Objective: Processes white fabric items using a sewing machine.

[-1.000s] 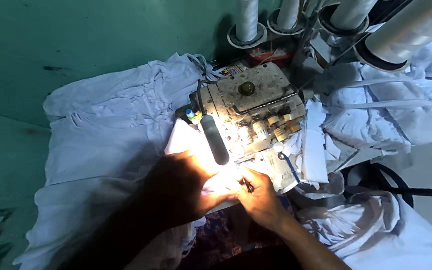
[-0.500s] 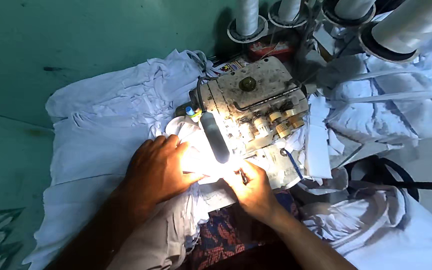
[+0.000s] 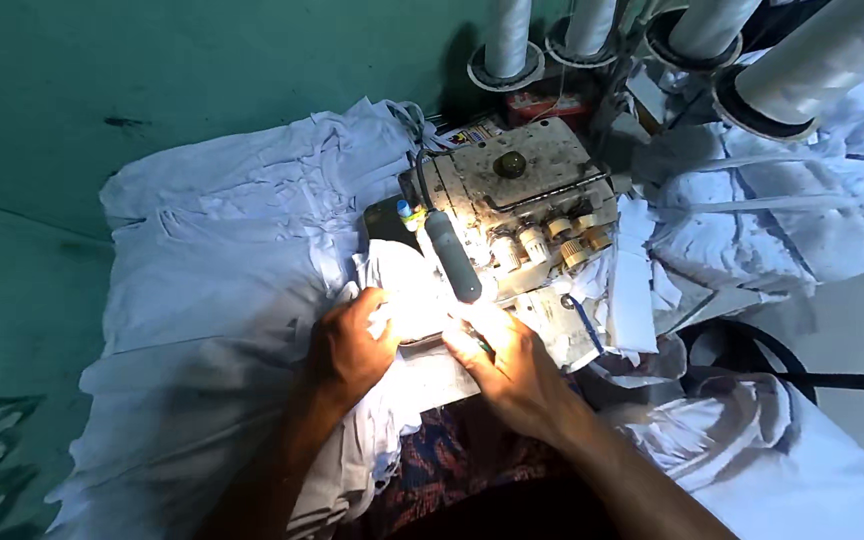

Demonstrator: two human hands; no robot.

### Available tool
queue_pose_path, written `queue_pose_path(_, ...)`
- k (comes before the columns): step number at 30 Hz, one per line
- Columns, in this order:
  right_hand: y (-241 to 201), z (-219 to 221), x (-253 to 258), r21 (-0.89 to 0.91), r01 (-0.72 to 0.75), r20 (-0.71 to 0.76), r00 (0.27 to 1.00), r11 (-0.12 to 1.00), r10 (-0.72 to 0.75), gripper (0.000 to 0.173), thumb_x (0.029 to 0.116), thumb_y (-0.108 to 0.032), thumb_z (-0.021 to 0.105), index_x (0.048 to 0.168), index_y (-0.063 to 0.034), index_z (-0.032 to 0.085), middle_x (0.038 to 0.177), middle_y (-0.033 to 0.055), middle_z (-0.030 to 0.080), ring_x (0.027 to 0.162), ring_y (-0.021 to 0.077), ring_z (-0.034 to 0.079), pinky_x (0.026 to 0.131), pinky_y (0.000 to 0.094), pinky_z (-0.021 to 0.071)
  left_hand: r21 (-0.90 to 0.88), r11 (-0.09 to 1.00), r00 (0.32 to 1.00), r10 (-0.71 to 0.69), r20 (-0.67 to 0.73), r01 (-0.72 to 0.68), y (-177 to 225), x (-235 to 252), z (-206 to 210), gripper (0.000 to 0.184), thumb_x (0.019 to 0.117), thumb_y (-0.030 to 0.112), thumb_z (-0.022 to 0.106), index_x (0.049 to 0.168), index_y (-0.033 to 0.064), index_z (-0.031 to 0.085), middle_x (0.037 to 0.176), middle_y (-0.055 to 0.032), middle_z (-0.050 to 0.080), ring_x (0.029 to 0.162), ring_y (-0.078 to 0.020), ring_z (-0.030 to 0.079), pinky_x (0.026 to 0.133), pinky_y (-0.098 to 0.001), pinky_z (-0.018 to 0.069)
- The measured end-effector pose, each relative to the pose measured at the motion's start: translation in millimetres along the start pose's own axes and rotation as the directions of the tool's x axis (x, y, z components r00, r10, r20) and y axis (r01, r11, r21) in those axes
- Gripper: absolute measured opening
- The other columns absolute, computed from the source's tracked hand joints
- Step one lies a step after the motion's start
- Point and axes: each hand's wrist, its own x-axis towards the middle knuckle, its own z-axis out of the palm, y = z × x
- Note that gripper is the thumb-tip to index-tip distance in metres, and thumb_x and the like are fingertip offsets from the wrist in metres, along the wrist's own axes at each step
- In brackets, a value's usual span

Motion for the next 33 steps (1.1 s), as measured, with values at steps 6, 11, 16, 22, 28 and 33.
queue_pose_path(6,-5,-2,12,-0.58,-0.003,-0.104,0.992,0.815,-0.071,0.028,0.0934,-0.034,0.061,0.092,-0.0085,0.072,0.088,0.0088,0.069,0.062,0.022,0.066,0.05,0.0391,0.0529,0.014,0.998,0.978,0.066,-0.2,-0.064,9,-31,-9,0.026,0.0849,0.027,0.067,0.1,0.0086,0.077,0.085,-0.0053,0.075,0.077,-0.0119,0.07,0.07,-0.0288,0.0576)
queue_pose_path(11,-4,8,28,-0.636,0.13,-0.087,0.967,0.76,-0.238,0.023,0.0951,-0.029,0.061,0.087,-0.0127,0.075,0.077,0.0076,0.068,0.066,0.0244,0.069,0.053,0.0413,0.0549,0.078,0.985,0.963,0.166,-0.214,-0.152,17,-37,-16,0.023,0.0867,0.028,0.068,0.098,0.0102,0.077,0.083,-0.0048,0.074,0.077,-0.0163,0.07,0.068,-0.0319,0.0561)
queue_pose_path(16,-7,5,21,-0.628,0.15,-0.071,0.966,0.764,-0.247,0.026,0.0966,-0.031,0.057,0.088,-0.014,0.076,0.071,0.0037,0.065,0.062,0.0209,0.066,0.049,0.0395,0.0509,0.11,0.982,0.968,0.171,-0.184,-0.153,19,-40,-30,0.03,0.0889,0.034,0.067,0.11,0.0147,0.077,0.091,-0.0032,0.075,0.083,-0.0168,0.071,0.073,-0.0345,0.0573)
queue_pose_path(22,-9,-42,-11,-0.346,0.031,-0.102,0.992,0.938,-0.07,0.036,0.0961,-0.045,0.063,0.095,-0.0101,0.071,0.072,0.0007,0.063,0.061,0.012,0.059,0.055,0.0324,0.0502,0.096,0.927,0.931,0.365,-0.018,-0.362,23,-49,-111,0.025,0.1018,0.034,0.059,0.118,0.0238,0.076,0.084,-0.0049,0.066,0.082,-0.0211,0.063,0.075,-0.0382,0.05)
queue_pose_path(28,-67,-69,-19,0.229,0.459,0.21,0.838,0.858,-0.504,0.024,0.1046,-0.022,0.057,0.114,-0.0093,0.075,0.117,0.0047,0.073,0.106,0.0103,0.07,0.091,0.0297,0.06,0.01,0.844,0.833,0.527,0.169,-0.536,41,-54,-184,0.031,0.106,0.028,0.048,0.13,0.026,0.068,0.111,-0.0027,0.067,0.12,-0.0223,0.058,0.108,-0.0415,0.0423)
queue_pose_path(33,-84,-35,-10,-0.036,0.591,0.451,0.729,0.806,-0.515,0.026,0.0989,-0.035,0.062,0.113,-0.0175,0.076,0.115,-0.0015,0.075,0.095,0.0118,0.072,0.075,0.0356,0.0602,0.032,0.872,0.86,0.474,0.188,-0.488,27,-62,-197,0.023,0.1072,0.029,0.05,0.118,0.022,0.07,0.14,-0.0076,0.061,0.14,-0.0252,0.049,0.114,-0.0452,0.042)
